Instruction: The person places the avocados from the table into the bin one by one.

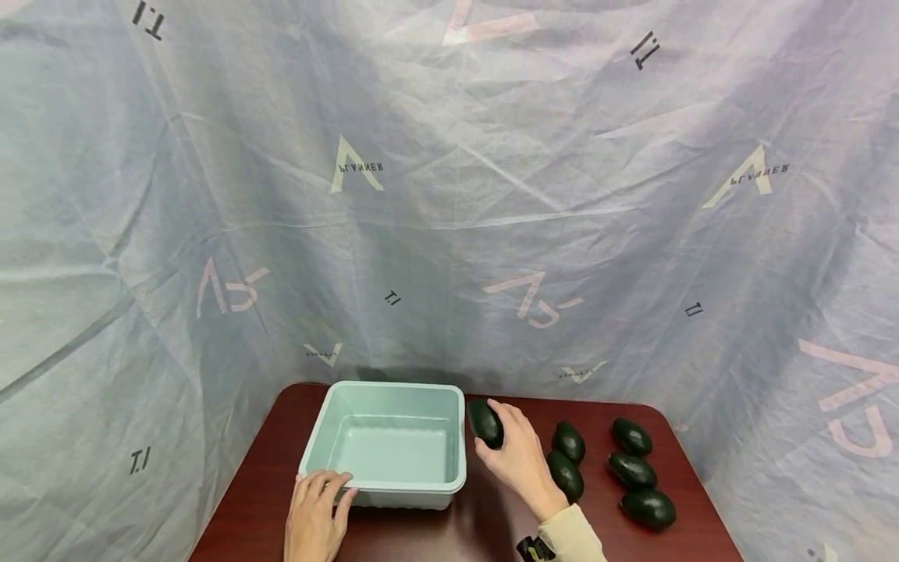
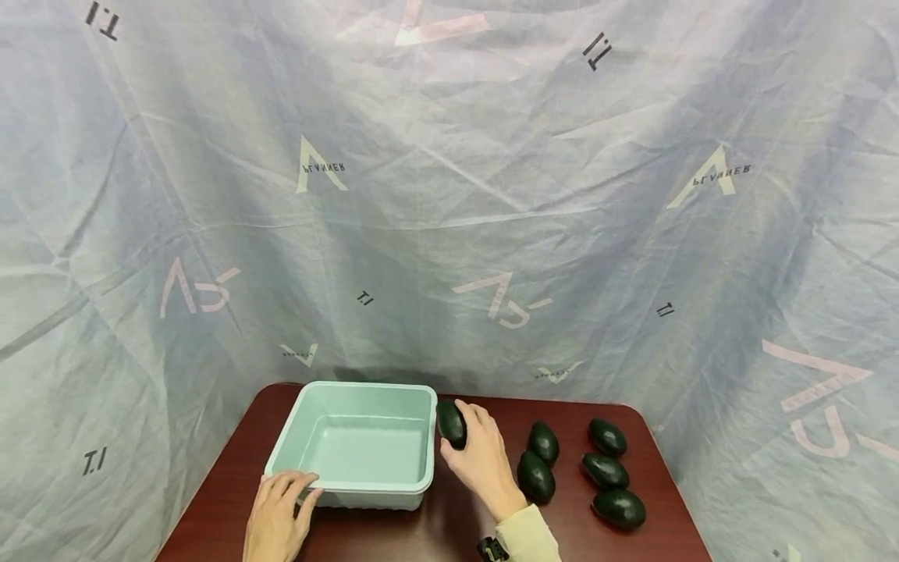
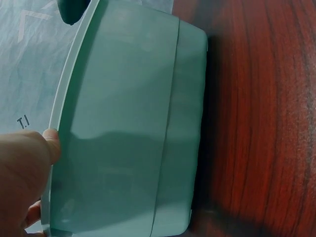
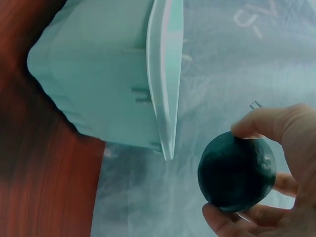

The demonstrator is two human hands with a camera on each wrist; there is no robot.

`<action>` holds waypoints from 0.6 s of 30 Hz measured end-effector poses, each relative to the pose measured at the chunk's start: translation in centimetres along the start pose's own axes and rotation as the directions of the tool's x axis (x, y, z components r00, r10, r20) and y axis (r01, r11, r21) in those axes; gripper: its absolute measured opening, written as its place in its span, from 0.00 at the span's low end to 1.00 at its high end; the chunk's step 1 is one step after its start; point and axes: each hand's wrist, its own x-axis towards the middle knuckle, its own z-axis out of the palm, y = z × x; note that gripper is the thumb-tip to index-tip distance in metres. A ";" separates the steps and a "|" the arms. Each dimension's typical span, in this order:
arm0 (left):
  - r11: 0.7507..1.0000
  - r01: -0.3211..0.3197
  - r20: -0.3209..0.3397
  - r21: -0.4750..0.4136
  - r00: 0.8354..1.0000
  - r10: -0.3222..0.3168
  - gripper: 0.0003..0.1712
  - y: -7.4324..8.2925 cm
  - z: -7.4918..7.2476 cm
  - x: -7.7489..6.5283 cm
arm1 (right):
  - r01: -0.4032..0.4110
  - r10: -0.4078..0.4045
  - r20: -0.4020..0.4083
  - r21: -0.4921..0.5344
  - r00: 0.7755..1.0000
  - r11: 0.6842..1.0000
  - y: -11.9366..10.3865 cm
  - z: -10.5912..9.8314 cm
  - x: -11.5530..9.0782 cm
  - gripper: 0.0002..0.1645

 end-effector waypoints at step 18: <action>1.000 0.010 -0.008 0.002 1.000 -0.010 0.15 0.3 -0.1 -0.3 | 0.150 -0.150 0.036 -0.011 0.988 0.989 -2.5 2.5 0.0 0.39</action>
